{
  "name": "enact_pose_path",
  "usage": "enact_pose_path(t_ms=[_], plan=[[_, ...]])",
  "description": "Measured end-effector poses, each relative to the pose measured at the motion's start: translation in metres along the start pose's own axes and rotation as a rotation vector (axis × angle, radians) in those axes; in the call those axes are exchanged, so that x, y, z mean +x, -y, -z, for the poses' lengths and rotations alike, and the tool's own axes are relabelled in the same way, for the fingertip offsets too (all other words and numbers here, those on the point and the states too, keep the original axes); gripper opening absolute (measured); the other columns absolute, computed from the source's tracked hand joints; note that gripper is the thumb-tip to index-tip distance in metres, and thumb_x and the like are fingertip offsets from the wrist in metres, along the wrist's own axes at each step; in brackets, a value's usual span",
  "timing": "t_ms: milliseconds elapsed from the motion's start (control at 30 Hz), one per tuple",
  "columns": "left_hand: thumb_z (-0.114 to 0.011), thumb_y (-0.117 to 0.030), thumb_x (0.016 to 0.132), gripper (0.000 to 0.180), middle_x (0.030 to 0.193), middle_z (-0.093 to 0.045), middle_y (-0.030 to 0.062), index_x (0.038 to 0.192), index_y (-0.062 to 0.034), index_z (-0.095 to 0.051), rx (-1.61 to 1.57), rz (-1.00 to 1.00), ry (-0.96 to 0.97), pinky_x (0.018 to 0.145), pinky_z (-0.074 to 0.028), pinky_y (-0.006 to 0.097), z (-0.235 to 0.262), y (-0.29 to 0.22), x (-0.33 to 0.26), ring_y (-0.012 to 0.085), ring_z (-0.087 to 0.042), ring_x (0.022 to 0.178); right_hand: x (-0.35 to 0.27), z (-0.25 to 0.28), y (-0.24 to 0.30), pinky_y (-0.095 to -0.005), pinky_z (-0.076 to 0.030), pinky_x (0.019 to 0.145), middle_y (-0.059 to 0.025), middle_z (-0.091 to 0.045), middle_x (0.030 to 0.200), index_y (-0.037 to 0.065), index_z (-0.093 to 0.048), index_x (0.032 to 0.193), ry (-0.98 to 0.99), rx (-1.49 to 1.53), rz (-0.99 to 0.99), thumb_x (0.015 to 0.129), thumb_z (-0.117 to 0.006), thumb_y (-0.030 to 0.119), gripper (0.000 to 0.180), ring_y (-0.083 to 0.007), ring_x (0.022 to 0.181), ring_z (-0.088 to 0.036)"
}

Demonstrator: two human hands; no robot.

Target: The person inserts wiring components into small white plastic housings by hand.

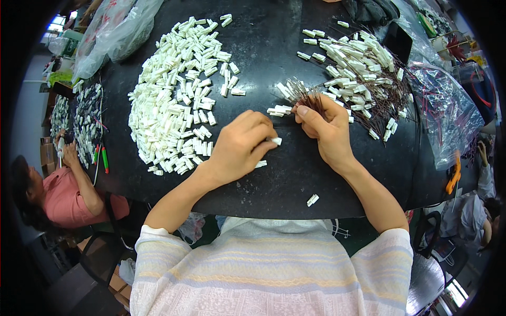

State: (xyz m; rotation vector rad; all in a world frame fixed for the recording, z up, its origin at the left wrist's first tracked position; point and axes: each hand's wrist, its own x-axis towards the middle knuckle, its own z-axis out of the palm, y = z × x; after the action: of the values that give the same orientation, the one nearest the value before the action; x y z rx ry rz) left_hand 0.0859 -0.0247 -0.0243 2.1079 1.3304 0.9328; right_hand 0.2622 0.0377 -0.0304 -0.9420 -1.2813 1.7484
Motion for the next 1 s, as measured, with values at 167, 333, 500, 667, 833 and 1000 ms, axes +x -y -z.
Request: enact_pose_path(t_ms=[167,333,500,667,833,1000], plan=[[-0.061,-0.001,0.078,0.014,0.083,-0.059,0.0051,0.091,0.0036,-0.056,-0.646,0.499,-0.176,0.065,-0.044,0.017,0.013,-0.006,-0.001,0.0059,-0.055,0.075,-0.003,0.001,0.001,-0.0185,-0.025,0.044,0.0005,-0.051,0.065,-0.002,-0.057,0.080,0.017,-0.083,0.004,0.078,-0.059,0.009,0.012,-0.0020,0.050,-0.035],[-0.060,0.000,0.079,0.016,0.086,-0.060,0.0066,0.094,0.0043,-0.057,-0.782,0.516,-0.222,0.069,-0.045,0.019,0.018,-0.003,0.000,0.0088,-0.057,0.079,-0.004,-0.004,0.002,-0.0182,-0.031,0.049,0.0033,-0.052,0.062,-0.002,-0.058,0.075,0.061,-0.240,0.061,0.075,-0.063,0.008,0.011,-0.0015,0.057,-0.042],[-0.060,0.000,0.079,0.016,0.087,-0.060,0.0064,0.094,0.0039,-0.058,-0.783,0.537,-0.215,0.070,-0.045,0.019,0.016,-0.003,-0.001,0.0091,-0.057,0.080,-0.005,-0.004,0.001,-0.0185,-0.032,0.049,0.0037,-0.051,0.061,-0.002,-0.057,0.072,0.047,-0.248,0.078,0.073,-0.063,0.006,0.010,-0.0015,0.056,-0.042],[-0.061,0.001,0.077,0.015,0.084,-0.061,0.0057,0.092,0.0026,-0.060,-0.703,0.438,-0.243,0.067,-0.045,0.020,0.012,-0.006,0.000,0.0090,-0.057,0.075,-0.004,-0.004,0.002,-0.0194,-0.032,0.048,0.0031,-0.051,0.060,-0.002,-0.056,0.069,0.034,-0.282,0.077,0.071,-0.063,0.006,0.011,-0.0018,0.056,-0.041],[-0.063,0.004,0.071,0.014,0.075,-0.060,0.0072,0.085,0.0003,-0.063,-0.260,0.174,-0.191,0.055,-0.043,0.021,0.008,0.001,-0.001,0.0111,-0.055,0.064,-0.005,-0.001,0.000,-0.0221,-0.033,0.049,0.0002,-0.049,0.058,-0.003,-0.055,0.069,0.090,-0.370,0.105,0.069,-0.062,0.005,0.011,-0.0037,0.056,-0.041],[-0.064,0.004,0.069,0.016,0.070,-0.059,0.0063,0.085,-0.0004,-0.064,-0.267,0.133,-0.203,0.050,-0.040,0.021,0.004,0.002,-0.003,0.0107,-0.052,0.056,-0.004,-0.003,0.000,-0.0222,-0.033,0.050,-0.0010,-0.049,0.062,-0.003,-0.055,0.070,0.143,-0.383,0.195,0.070,-0.062,0.004,0.010,-0.0040,0.059,-0.042]])
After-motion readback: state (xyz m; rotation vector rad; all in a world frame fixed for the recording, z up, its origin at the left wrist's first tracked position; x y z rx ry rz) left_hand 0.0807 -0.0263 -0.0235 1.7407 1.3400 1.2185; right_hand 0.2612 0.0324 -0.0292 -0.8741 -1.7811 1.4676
